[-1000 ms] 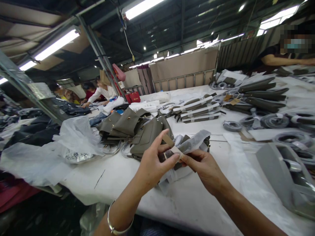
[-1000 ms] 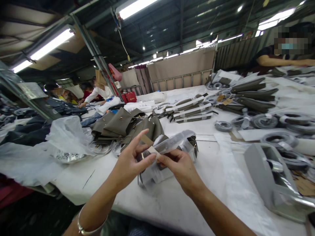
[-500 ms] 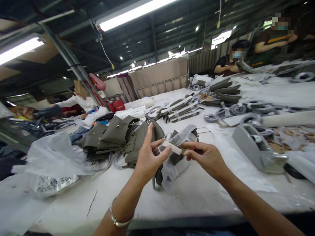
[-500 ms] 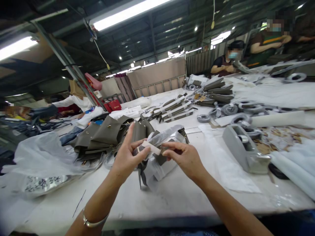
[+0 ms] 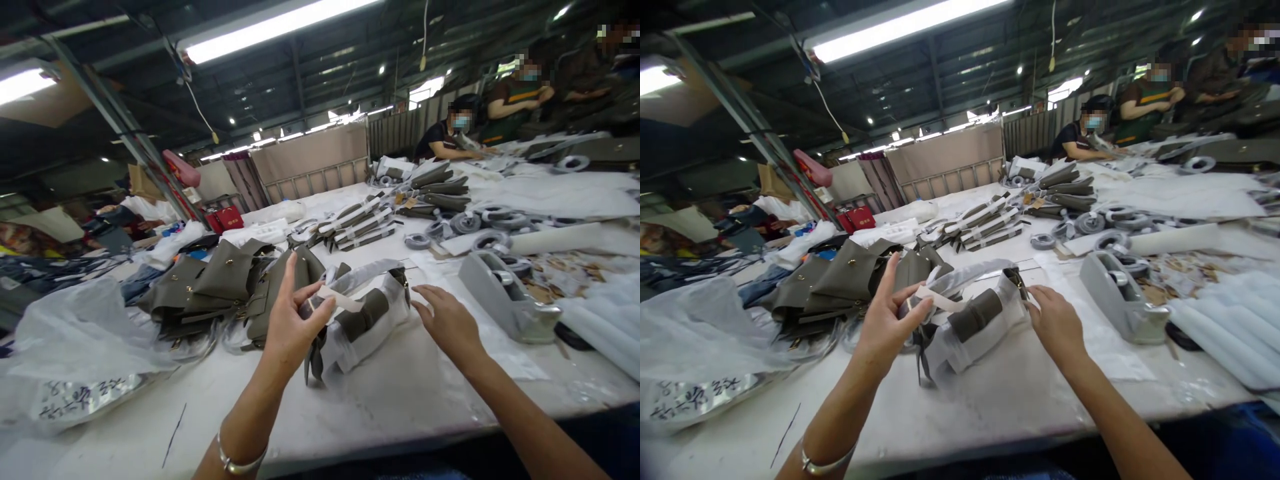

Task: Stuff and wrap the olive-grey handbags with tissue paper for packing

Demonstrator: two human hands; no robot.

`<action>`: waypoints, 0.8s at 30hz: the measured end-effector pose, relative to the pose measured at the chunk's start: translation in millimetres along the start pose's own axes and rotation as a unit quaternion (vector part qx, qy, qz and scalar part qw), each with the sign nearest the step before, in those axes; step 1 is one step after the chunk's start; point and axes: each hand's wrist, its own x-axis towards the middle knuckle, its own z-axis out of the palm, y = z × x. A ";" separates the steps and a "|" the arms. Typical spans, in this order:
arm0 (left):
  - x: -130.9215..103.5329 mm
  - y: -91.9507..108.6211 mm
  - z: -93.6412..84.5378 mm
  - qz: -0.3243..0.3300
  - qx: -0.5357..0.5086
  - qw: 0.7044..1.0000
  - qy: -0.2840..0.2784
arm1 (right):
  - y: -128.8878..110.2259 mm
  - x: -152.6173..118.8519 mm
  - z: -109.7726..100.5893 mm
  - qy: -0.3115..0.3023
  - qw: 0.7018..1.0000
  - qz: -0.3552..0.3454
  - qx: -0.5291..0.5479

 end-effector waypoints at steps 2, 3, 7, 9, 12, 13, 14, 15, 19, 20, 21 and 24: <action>-2.2 0.1 2.6 -0.004 0.018 1.000 0.025 | -24.7 -3.4 -1.9 -0.060 0.992 0.008 0.109; -3.5 0.7 4.2 -0.007 0.031 0.999 0.036 | -40.1 -6.5 -3.9 -0.109 0.976 0.032 0.184; -10.7 4.7 12.6 0.001 0.090 0.995 0.048 | -91.7 -18.5 -12.2 -0.228 0.844 0.143 0.465; -15.1 6.0 18.0 0.002 0.114 0.992 0.054 | -104.3 -20.3 -14.0 -0.247 0.774 0.182 0.554; -21.9 6.7 28.0 0.007 0.134 0.989 0.066 | -113.6 -19.4 -15.6 -0.274 0.691 0.196 0.640; -24.1 6.8 31.4 0.010 0.137 0.988 0.066 | -115.9 -19.0 -16.4 -0.279 0.673 0.190 0.658; -26.1 6.8 34.6 0.013 0.140 0.988 0.060 | -117.9 -18.8 -17.2 -0.283 0.662 0.184 0.670; -28.1 6.9 37.5 0.017 0.141 0.988 0.051 | -119.7 -18.8 -18.0 -0.281 0.656 0.181 0.676; -33.5 8.6 43.3 0.037 0.160 0.986 0.019 | -121.5 -20.4 -17.0 -0.271 0.657 0.183 0.679; -34.2 9.3 43.4 0.041 0.166 0.985 0.016 | -120.8 -21.0 -15.9 -0.274 0.656 0.183 0.679; -34.7 10.2 43.2 0.046 0.173 0.984 0.015 | -120.0 -21.5 -14.9 -0.280 0.654 0.183 0.679; -35.4 11.8 41.9 0.075 0.174 0.982 0.009 | -118.1 -22.9 -13.7 -0.302 0.646 0.184 0.677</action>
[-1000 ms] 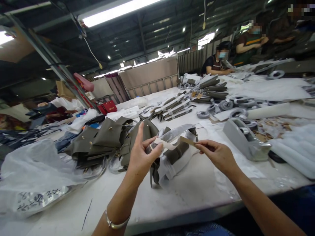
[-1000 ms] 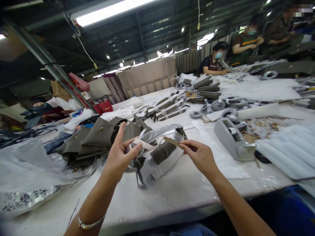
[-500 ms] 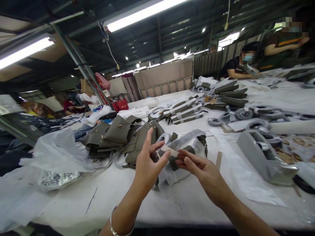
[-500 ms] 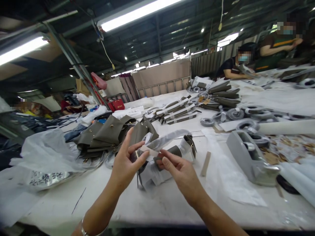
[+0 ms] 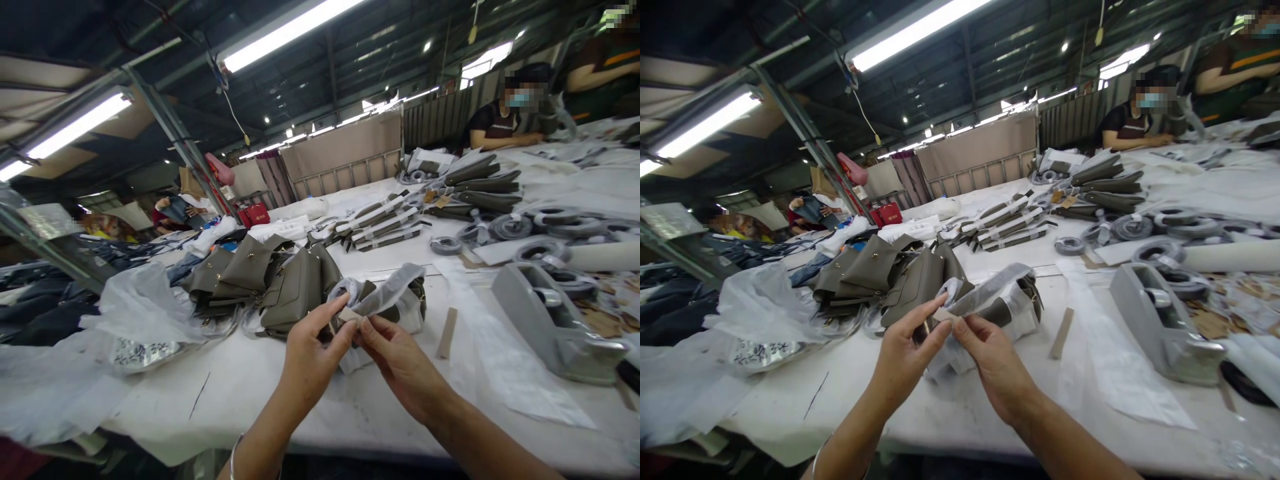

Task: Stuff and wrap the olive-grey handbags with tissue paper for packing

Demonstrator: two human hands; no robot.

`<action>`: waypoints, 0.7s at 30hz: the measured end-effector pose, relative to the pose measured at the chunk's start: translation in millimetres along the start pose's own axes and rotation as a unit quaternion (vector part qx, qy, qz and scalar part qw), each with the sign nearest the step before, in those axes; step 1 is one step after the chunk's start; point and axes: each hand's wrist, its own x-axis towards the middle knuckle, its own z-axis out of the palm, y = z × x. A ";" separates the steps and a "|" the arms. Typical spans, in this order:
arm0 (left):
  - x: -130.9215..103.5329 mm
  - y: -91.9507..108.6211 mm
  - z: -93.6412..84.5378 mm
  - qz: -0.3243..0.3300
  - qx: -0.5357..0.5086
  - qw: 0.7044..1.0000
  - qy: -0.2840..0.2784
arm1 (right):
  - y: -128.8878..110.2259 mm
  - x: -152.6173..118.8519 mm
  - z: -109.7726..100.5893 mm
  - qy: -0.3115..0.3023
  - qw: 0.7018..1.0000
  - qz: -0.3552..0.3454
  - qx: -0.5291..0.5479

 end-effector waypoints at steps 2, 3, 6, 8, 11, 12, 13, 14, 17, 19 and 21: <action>-0.8 -0.2 -0.3 0.028 -0.005 1.000 0.002 | 0.1 -1.3 -0.2 -0.009 1.000 0.006 0.012; -1.5 -0.3 -0.1 0.038 -0.007 0.999 0.004 | 0.2 -2.0 -0.2 -0.014 1.000 0.007 0.022; -5.4 1.3 1.7 0.044 -0.005 0.999 0.017 | 2.2 -3.3 0.1 -0.025 0.998 -0.001 0.053; -8.8 4.2 3.5 0.036 -0.003 0.999 0.028 | 4.9 -3.5 0.8 -0.021 0.998 -0.009 0.066; -12.7 8.8 6.6 -0.009 -0.044 0.997 0.055 | 9.5 -4.0 3.6 -0.008 0.997 -0.016 0.073; -13.3 9.8 7.6 -0.031 -0.073 0.995 0.067 | 11.1 -4.3 4.8 -0.004 0.997 -0.018 0.075; -13.6 10.5 8.4 -0.051 -0.105 0.990 0.078 | 12.6 -4.7 6.0 -0.001 0.997 -0.022 0.077; -13.8 10.8 9.0 -0.068 -0.137 0.985 0.083 | 14.2 -5.2 7.1 0.000 0.997 -0.024 0.079; -14.7 11.0 9.1 -0.078 -0.188 0.976 0.073 | 17.7 -7.0 8.9 0.006 0.996 -0.035 0.080; -16.2 11.6 7.9 -0.072 -0.178 0.979 0.063 | 18.0 -8.5 8.7 0.008 0.997 -0.041 0.064; -18.2 12.7 6.3 -0.066 -0.158 0.983 0.064 | 16.4 -10.5 7.3 0.011 0.998 -0.047 0.030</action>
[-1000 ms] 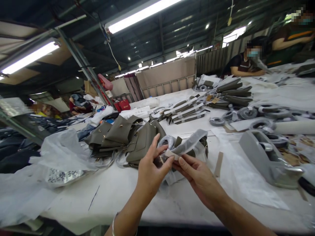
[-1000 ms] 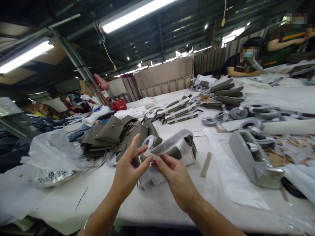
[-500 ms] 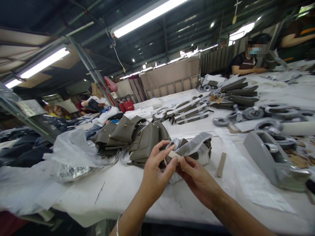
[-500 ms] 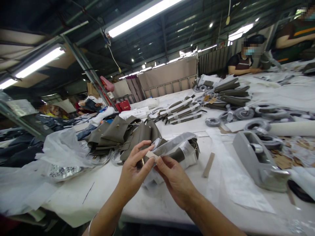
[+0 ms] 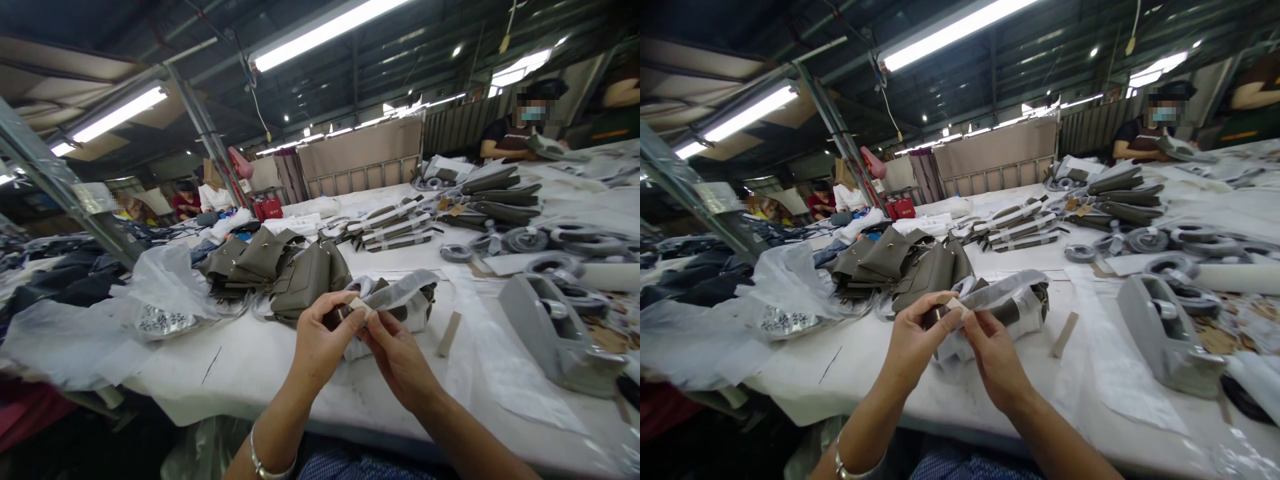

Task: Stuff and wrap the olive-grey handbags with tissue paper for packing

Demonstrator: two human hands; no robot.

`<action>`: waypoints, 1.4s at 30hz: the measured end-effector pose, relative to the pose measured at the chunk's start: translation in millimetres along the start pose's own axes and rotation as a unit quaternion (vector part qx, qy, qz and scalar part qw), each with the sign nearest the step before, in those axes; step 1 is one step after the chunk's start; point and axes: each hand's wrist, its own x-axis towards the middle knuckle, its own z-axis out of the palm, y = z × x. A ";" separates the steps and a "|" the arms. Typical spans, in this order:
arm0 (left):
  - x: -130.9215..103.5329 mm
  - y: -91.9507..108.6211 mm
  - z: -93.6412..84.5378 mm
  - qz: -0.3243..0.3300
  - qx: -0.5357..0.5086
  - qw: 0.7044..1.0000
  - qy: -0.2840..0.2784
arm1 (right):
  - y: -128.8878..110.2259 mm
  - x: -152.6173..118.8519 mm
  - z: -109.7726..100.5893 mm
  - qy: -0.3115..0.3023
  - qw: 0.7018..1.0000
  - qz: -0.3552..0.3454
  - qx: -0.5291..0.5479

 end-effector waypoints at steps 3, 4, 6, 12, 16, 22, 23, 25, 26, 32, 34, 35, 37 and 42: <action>-2.4 1.6 -1.3 -0.009 -0.004 1.000 0.001 | -5.7 -2.7 -3.0 0.004 0.999 -0.009 -0.050; -2.9 1.9 -1.4 -0.014 -0.009 1.000 -0.003 | -8.0 -3.6 -3.8 0.009 0.998 -0.014 -0.060; -3.2 2.1 -1.0 -0.016 -0.011 1.000 -0.007 | -12.7 -4.9 -4.1 0.023 0.996 -0.021 -0.081; -1.8 3.2 2.6 0.011 0.019 1.000 0.006 | -13.9 -3.8 -0.6 0.084 0.988 -0.035 -0.128; 0.7 -0.7 2.4 -0.002 -0.027 0.999 -0.018 | -1.0 -0.8 -3.2 0.113 0.988 -0.043 -0.092; 6.3 -3.6 -0.6 -0.009 -0.013 1.000 -0.013 | -1.7 -2.4 -4.5 0.085 0.995 -0.011 -0.046; 6.7 -2.0 -1.0 -0.001 -0.001 1.000 -0.010 | -3.6 -3.2 -4.7 0.075 0.996 -0.004 -0.042; 6.5 2.2 -1.2 0.019 0.031 0.999 -0.003 | -6.1 -4.1 -5.5 0.066 0.997 0.007 -0.037; 5.8 4.3 -0.8 0.032 0.056 0.998 0.002 | -6.3 -4.0 -5.9 0.068 0.997 0.010 -0.036; -2.7 8.6 10.3 0.251 0.309 0.911 0.108 | 0.5 3.0 -2.6 0.101 0.994 -0.026 -0.028; -5.2 7.5 15.6 0.319 0.343 0.872 0.139 | 1.6 5.0 -0.4 0.098 0.994 -0.049 -0.025; -6.4 6.7 17.9 0.337 0.348 0.862 0.147 | 1.6 5.7 0.5 0.098 0.993 -0.058 -0.023; -8.8 4.5 21.4 0.356 0.348 0.854 0.153 | 1.1 6.4 1.8 0.099 0.993 -0.068 -0.015; -16.1 -6.2 24.3 0.364 0.389 0.836 0.132 | -1.6 4.4 2.8 0.097 0.994 -0.056 0.010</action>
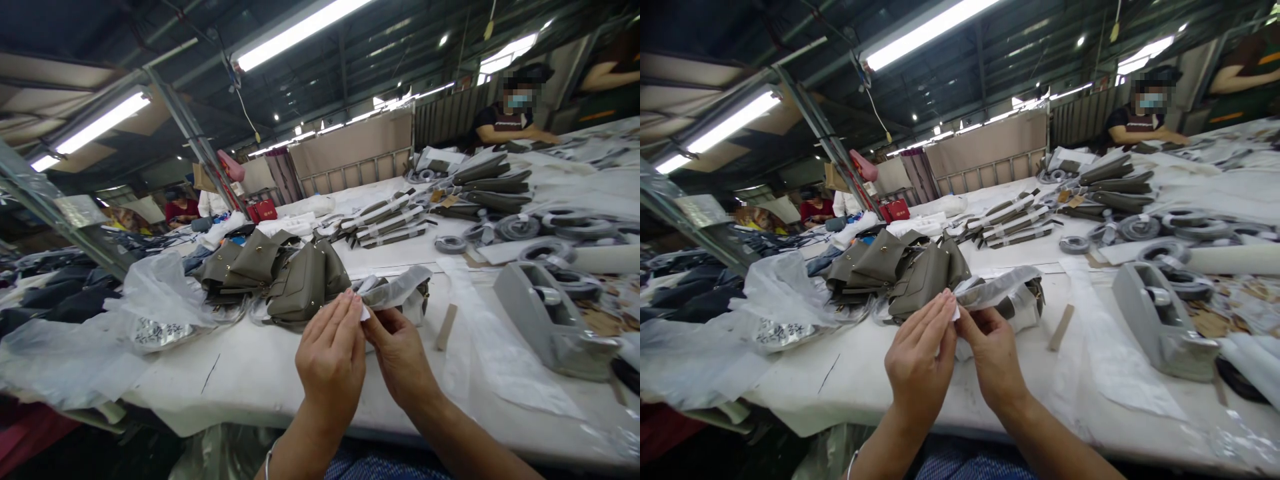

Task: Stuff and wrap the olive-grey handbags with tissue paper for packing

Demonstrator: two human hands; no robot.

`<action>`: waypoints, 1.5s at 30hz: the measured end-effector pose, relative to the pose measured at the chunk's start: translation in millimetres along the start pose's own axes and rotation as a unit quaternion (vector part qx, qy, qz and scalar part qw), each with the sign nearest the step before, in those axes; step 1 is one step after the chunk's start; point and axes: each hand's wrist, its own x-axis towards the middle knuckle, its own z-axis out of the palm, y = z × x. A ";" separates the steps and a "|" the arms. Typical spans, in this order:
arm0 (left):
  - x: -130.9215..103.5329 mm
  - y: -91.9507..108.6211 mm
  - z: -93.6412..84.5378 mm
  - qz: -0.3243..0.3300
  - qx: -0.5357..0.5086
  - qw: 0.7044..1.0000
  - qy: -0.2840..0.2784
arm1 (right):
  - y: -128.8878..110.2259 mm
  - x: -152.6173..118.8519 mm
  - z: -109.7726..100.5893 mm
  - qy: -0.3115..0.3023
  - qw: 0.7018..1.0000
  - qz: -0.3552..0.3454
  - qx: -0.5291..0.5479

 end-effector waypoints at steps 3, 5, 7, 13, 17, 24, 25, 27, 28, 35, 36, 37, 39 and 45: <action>-8.2 -2.6 2.2 0.016 0.020 0.999 -0.024 | -3.0 -4.1 -2.7 -0.003 1.000 0.022 0.002; -11.2 -4.9 2.3 0.022 0.023 0.998 -0.046 | -5.9 -6.7 -5.4 -0.019 1.000 0.021 -0.010; -10.7 -7.3 0.1 0.014 0.004 0.997 -0.072 | -9.7 -8.1 -7.8 -0.035 0.999 0.003 -0.040; 17.6 -21.6 -17.7 -0.088 -0.166 0.971 -0.148 | -23.5 -7.6 -12.4 -0.044 0.992 -0.007 -0.115; 39.1 -37.2 -20.2 -0.158 -0.247 0.908 -0.300 | -29.8 -2.7 -18.8 -0.042 0.981 -0.055 -0.183; 31.4 -47.3 1.0 -0.248 -0.367 0.805 -0.394 | -49.9 4.5 -35.8 -0.070 0.920 -0.198 -0.330; 29.8 -45.5 3.7 -0.265 -0.386 0.791 -0.394 | -52.5 3.6 -36.7 -0.073 0.918 -0.201 -0.334; 28.5 -38.8 7.8 -0.304 -0.398 0.780 -0.376 | -56.7 1.4 -37.4 -0.074 0.915 -0.196 -0.345; 28.7 -34.5 9.3 -0.320 -0.393 0.782 -0.363 | -59.0 0.5 -38.5 -0.079 0.912 -0.190 -0.355; 30.9 -27.3 12.6 -0.367 -0.320 0.822 -0.295 | -104.4 5.5 -132.7 0.092 0.776 -0.263 -0.566; 30.7 -30.4 13.0 -0.368 -0.305 0.833 -0.280 | -114.5 7.0 -160.5 0.162 0.732 -0.266 -0.606; 30.5 -33.6 13.4 -0.364 -0.288 0.845 -0.266 | -124.2 8.5 -188.9 0.223 0.691 -0.252 -0.639; 29.9 -38.3 15.0 -0.352 -0.261 0.864 -0.248 | -140.1 10.8 -241.1 0.319 0.645 -0.165 -0.675; 26.1 -40.0 22.4 -0.368 -0.270 0.858 -0.234 | -149.0 16.5 -309.8 0.321 0.686 -0.057 -0.651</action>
